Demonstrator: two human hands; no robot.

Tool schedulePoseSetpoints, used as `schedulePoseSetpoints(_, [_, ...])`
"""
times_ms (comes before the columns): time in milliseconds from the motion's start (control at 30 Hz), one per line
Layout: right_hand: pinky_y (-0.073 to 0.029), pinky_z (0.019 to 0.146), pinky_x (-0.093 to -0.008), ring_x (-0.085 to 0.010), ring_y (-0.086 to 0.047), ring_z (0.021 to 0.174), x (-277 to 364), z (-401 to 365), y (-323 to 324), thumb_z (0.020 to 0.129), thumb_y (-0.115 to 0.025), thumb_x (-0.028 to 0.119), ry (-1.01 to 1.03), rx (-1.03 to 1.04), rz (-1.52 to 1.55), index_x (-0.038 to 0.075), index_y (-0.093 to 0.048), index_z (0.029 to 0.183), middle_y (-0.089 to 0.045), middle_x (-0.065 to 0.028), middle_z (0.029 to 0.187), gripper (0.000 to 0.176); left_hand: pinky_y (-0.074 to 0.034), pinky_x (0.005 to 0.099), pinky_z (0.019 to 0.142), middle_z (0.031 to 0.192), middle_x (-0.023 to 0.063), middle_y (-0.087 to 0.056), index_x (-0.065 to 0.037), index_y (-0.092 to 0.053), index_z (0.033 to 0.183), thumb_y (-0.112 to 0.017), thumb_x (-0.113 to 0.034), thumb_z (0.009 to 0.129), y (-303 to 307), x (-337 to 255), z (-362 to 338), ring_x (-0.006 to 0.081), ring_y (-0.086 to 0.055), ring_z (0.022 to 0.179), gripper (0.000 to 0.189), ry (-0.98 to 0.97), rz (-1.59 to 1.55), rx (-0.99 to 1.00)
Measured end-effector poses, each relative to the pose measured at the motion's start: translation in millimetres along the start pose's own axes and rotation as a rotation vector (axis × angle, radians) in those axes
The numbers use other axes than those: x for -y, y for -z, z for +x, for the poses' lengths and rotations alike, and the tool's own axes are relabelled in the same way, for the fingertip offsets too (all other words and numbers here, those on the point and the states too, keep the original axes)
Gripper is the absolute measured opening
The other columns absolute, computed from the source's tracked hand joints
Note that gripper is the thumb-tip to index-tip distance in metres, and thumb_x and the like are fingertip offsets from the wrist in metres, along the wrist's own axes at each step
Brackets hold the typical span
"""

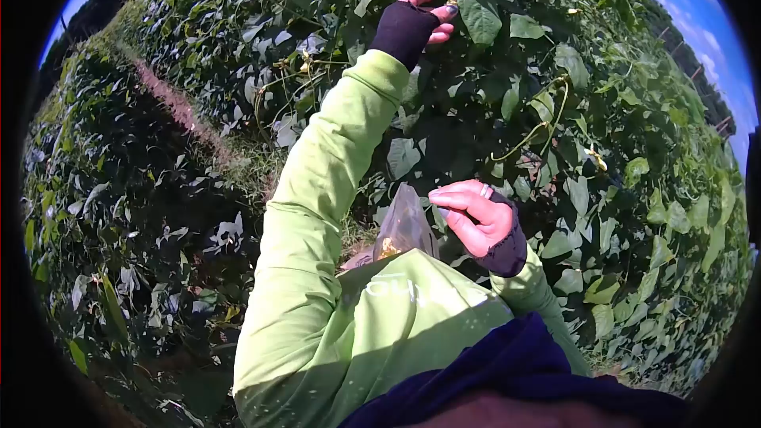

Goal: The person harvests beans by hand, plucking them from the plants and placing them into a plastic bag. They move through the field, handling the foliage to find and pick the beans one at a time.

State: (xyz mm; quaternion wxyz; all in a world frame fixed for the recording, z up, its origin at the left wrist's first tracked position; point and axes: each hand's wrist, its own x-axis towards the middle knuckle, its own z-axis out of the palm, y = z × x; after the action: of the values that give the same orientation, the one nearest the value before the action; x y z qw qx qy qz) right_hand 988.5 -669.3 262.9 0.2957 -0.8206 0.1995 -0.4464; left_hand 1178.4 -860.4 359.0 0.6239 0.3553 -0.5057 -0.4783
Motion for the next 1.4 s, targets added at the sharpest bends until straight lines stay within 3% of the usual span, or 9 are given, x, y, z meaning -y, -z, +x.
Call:
schedulePoseSetpoints(167, [-0.048, 0.084, -0.0332, -0.0239, -0.062, 0.094, 3.7, 0.1, -12.7, 0.081, -0.059, -0.009, -0.1, -0.058, -0.08, 0.0, -0.068, 0.103, -0.067, -0.0129, 0.102, 0.025, -0.054, 0.0239, 0.066, 0.088, 0.007, -0.069, 0.0, -0.066, 0.105, -0.07, -0.011, 0.085, 14.5, -2.9, -5.5, 0.0121, -0.067, 0.075, 0.023, -0.222, 0.048, -0.026])
schedulePoseSetpoints(300, [-0.046, 0.084, -0.0318, -0.0227, -0.062, 0.094, -8.7, 5.8, -28.0, 0.082, -0.059, -0.007, -0.114, -0.053, -0.107, 0.001, -0.068, 0.103, -0.067, -0.012, 0.101, 0.023, -0.052, 0.0272, 0.065, 0.083, 0.0078, -0.069, -0.004, -0.07, 0.095, -0.071, -0.007, 0.081, 46.2, 7.5, -37.7, 0.0155, -0.066, 0.071, 0.015, -0.81, 0.645, -0.129])
schedulePoseSetpoints(367, [-0.046, 0.085, -0.032, -0.0228, -0.062, 0.094, -10.0, 14.9, -34.6, 0.082, -0.059, -0.005, -0.115, -0.031, -0.117, 0.001, -0.068, 0.102, -0.068, -0.0121, 0.101, 0.023, -0.051, 0.0287, 0.063, 0.08, 0.01, -0.067, -0.004, -0.07, 0.093, -0.072, -0.004, 0.078, 60.1, 6.7, -63.8, 0.0202, -0.066, 0.069, 0.015, -0.896, 0.802, -0.158])
schedulePoseSetpoints(500, [-0.046, 0.086, -0.0326, -0.023, -0.062, 0.094, -19.9, 38.9, -49.2, 0.081, -0.058, -0.005, -0.047, 0.009, -0.078, -0.001, -0.068, 0.102, -0.068, -0.0125, 0.1, 0.024, -0.051, 0.0309, 0.064, 0.081, 0.0113, -0.067, -0.002, -0.068, 0.093, -0.068, 0.001, 0.078, 98.8, 14.4, -121.1, 0.0227, -0.066, 0.073, 0.016, -0.798, 0.841, -0.034])
schedulePoseSetpoints(567, [-0.047, 0.084, -0.0318, -0.0231, -0.062, 0.093, -28.2, 51.4, -59.1, 0.081, -0.058, -0.004, -0.041, 0.008, -0.06, -0.001, -0.068, 0.102, -0.068, -0.0128, 0.098, 0.024, -0.052, 0.0295, 0.066, 0.081, 0.0109, -0.068, -0.001, -0.068, 0.095, -0.068, -0.002, 0.079, 111.7, 30.7, -152.8, 0.0212, -0.067, 0.074, 0.015, -0.467, 0.696, 0.002])
schedulePoseSetpoints(733, [-0.047, 0.083, -0.0311, -0.0223, -0.061, 0.09, -49.6, 91.5, -94.5, 0.08, -0.058, -0.004, 0.039, 0.087, 0.02, 0.0, -0.068, 0.103, -0.067, -0.0121, 0.098, 0.026, -0.051, 0.0409, 0.069, 0.078, 0.0154, -0.067, -0.006, -0.071, 0.083, -0.061, -0.023, 0.084, 180.2, 137.1, -233.2, 0.032, -0.065, 0.074, 0.019, 0.055, 0.96, 0.773])
schedulePoseSetpoints(933, [-0.048, 0.082, -0.0337, -0.0246, -0.061, 0.089, -83.0, 159.5, -125.5, 0.077, -0.063, -0.005, 0.272, -0.042, -0.233, 0.004, -0.069, 0.101, -0.068, -0.0097, 0.095, 0.027, -0.051, 0.0415, 0.075, 0.08, 0.0139, -0.067, -0.009, -0.071, 0.09, -0.053, -0.023, 0.088, 215.0, 151.9, -270.1, 0.0321, -0.065, 0.079, 0.023, 0.234, 1.401, 0.891])
schedulePoseSetpoints(1133, [-0.039, 0.092, -0.0391, -0.0206, -0.06, 0.098, -117.1, 253.2, -152.6, 0.08, -0.072, 0.024, 0.411, -0.213, -0.647, 0.018, -0.068, 0.108, -0.07, 0.0007, 0.097, 0.029, -0.052, 0.0401, 0.071, 0.083, 0.0123, -0.067, -0.009, -0.072, 0.087, -0.067, -0.016, 0.08, 233.1, 104.4, -267.5, 0.0317, -0.065, 0.077, 0.011, -0.08, 1.181, 0.206])
schedulePoseSetpoints(1400, [-0.046, 0.079, -0.034, -0.0213, -0.065, 0.077, -142.3, 286.3, -168.4, 0.08, -0.066, 0.015, 0.369, -0.132, -0.55, 0.018, -0.066, 0.108, -0.071, -0.0019, 0.084, 0.028, -0.053, 0.0323, 0.078, 0.096, 0.012, -0.068, -0.005, -0.069, 0.103, -0.067, -0.004, 0.082, 250.6, 52.5, -243.5, 0.0246, -0.067, 0.087, 0.021, -0.018, 0.962, -0.021])
